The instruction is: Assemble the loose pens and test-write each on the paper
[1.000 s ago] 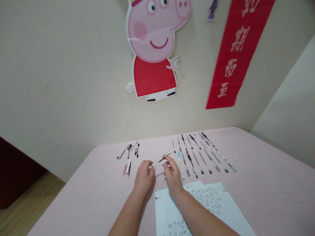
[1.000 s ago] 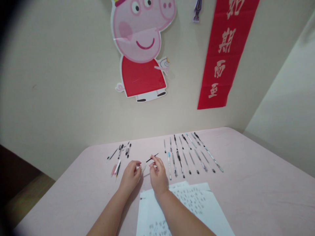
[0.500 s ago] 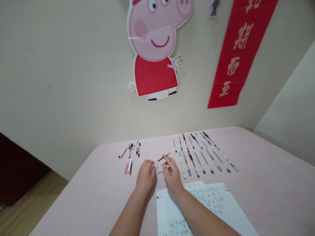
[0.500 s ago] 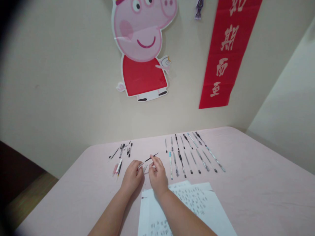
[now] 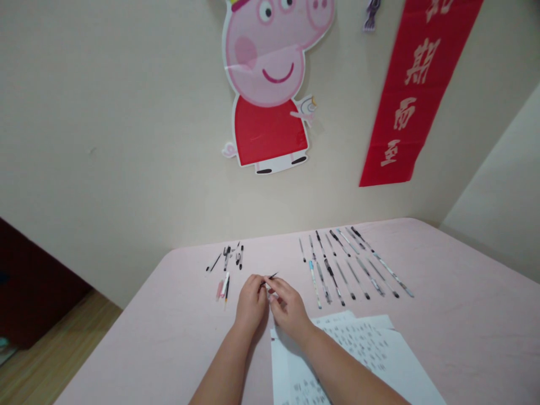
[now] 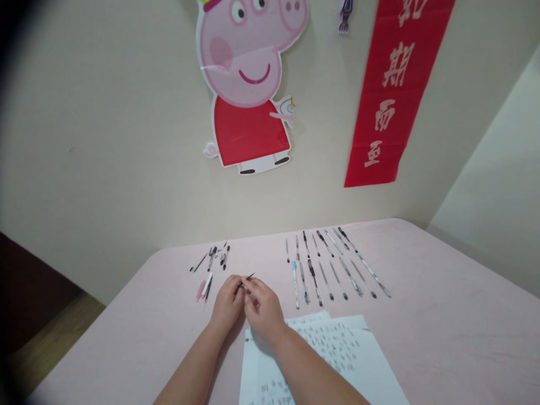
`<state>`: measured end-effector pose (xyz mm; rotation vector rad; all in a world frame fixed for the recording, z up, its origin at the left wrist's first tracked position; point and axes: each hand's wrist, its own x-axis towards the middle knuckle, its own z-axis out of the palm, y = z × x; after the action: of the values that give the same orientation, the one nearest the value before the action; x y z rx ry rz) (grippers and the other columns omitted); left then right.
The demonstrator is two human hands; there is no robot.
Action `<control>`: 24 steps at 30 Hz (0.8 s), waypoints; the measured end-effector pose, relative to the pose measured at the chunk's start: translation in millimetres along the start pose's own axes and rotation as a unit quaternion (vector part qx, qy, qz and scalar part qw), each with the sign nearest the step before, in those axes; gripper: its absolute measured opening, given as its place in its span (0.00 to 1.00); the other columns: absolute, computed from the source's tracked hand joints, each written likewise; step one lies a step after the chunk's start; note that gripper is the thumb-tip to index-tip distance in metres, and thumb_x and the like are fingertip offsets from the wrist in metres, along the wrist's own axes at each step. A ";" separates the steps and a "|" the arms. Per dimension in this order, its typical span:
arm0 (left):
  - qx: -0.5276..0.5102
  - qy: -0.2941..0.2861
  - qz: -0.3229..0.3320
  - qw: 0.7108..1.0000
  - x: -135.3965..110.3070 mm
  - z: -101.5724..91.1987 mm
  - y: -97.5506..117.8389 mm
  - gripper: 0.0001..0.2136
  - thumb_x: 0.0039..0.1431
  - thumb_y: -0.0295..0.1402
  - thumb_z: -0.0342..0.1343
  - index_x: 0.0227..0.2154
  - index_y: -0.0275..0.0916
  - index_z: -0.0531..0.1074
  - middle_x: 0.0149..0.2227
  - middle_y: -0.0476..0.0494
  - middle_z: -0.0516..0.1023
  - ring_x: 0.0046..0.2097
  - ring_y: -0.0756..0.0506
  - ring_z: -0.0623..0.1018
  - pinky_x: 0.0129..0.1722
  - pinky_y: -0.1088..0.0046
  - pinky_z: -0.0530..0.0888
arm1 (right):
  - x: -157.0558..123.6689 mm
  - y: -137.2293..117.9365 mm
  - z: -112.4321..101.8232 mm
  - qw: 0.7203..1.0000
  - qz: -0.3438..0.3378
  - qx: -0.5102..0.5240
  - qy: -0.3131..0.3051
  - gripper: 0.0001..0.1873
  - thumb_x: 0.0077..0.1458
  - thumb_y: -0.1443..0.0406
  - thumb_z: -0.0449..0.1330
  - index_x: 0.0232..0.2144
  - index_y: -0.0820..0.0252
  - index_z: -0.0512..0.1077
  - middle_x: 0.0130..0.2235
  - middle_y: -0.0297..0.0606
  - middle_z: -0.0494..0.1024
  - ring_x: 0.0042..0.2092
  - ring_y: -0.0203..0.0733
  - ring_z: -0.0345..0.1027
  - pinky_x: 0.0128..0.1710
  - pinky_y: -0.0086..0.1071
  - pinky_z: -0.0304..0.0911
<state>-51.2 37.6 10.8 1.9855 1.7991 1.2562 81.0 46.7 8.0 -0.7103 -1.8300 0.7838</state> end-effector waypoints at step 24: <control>-0.078 0.171 -0.139 0.972 9.1 -18.6 -28.6 0.10 0.55 0.38 0.49 0.34 0.39 0.71 0.33 0.43 0.77 0.36 0.45 0.76 0.38 0.66 0.74 | -15.6 -14.0 17.4 0.945 -0.102 -0.206 -0.235 0.19 0.53 0.66 0.58 0.48 0.61 0.71 0.50 0.43 0.74 0.57 0.48 0.58 0.61 0.44 0.47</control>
<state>-85.5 45.6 8.5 1.4398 1.9680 1.6579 68.4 22.8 4.9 -0.6093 -2.5016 0.4567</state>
